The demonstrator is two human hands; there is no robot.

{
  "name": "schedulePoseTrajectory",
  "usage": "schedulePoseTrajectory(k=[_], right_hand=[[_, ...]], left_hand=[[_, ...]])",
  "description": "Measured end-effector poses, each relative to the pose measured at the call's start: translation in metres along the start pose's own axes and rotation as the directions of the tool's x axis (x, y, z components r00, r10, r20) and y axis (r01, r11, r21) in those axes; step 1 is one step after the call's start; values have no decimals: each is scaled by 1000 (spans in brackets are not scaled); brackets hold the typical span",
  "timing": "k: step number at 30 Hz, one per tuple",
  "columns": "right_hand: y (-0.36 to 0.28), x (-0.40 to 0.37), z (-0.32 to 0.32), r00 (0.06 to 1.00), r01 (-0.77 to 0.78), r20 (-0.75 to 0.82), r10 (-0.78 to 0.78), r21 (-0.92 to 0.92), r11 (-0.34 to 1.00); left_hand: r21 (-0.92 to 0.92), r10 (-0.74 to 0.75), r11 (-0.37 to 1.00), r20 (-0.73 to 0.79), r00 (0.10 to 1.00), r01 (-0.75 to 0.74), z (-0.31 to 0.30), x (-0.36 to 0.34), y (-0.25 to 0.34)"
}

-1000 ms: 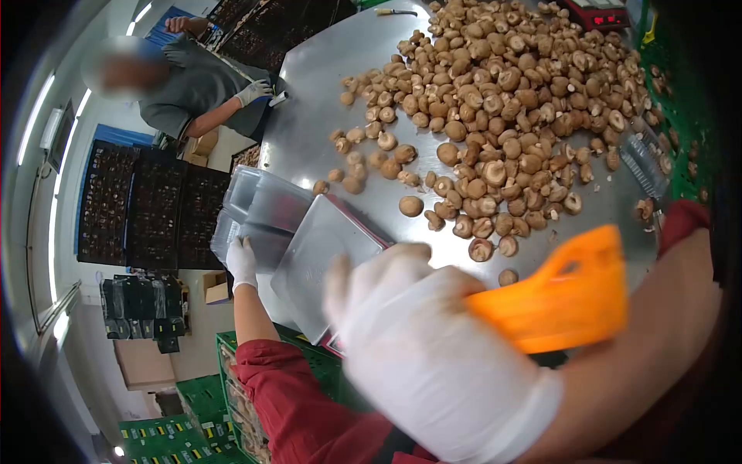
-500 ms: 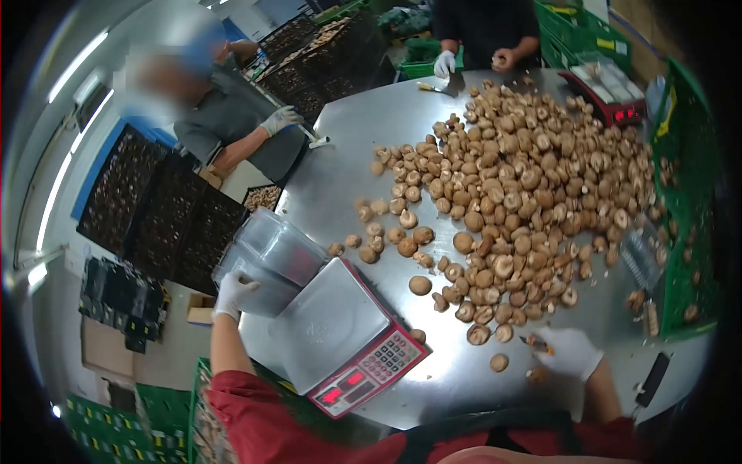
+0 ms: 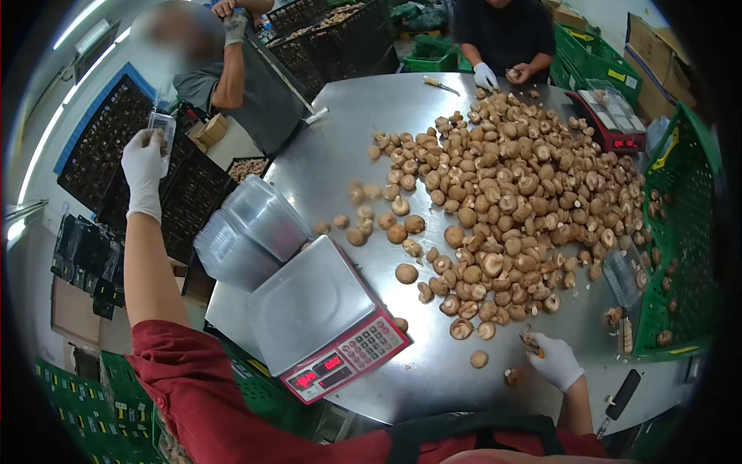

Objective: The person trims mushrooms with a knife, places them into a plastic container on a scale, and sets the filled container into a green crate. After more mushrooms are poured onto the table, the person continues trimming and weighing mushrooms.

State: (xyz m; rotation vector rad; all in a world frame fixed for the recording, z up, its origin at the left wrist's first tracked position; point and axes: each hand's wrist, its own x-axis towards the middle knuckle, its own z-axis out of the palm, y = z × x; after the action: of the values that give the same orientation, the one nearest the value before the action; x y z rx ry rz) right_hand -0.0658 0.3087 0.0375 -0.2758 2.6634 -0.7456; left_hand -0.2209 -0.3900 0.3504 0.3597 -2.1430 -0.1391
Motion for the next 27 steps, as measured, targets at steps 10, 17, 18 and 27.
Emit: schedulePoseTrajectory(k=[10, 17, 18, 27], right_hand=[[14, -16, 28, 997, -78, 25, 75, 101, 992], [26, -14, 38, 990, -118, 91, 110, 80, 990], [29, -11, 39, 994, -94, 68, 88, 92, 991], [38, 16, 38, 990, -115, 101, 102, 135, 984]], left_hand=[[84, 108, 977, 603, 790, -198, -3, -270, 102], [261, -182, 965, 746, 641, -30, -10, -367, 107], [308, -143, 943, 711, 688, -123, -18, -354, 122], [81, 66, 945, 903, 425, -317, 192, -210, 122]])
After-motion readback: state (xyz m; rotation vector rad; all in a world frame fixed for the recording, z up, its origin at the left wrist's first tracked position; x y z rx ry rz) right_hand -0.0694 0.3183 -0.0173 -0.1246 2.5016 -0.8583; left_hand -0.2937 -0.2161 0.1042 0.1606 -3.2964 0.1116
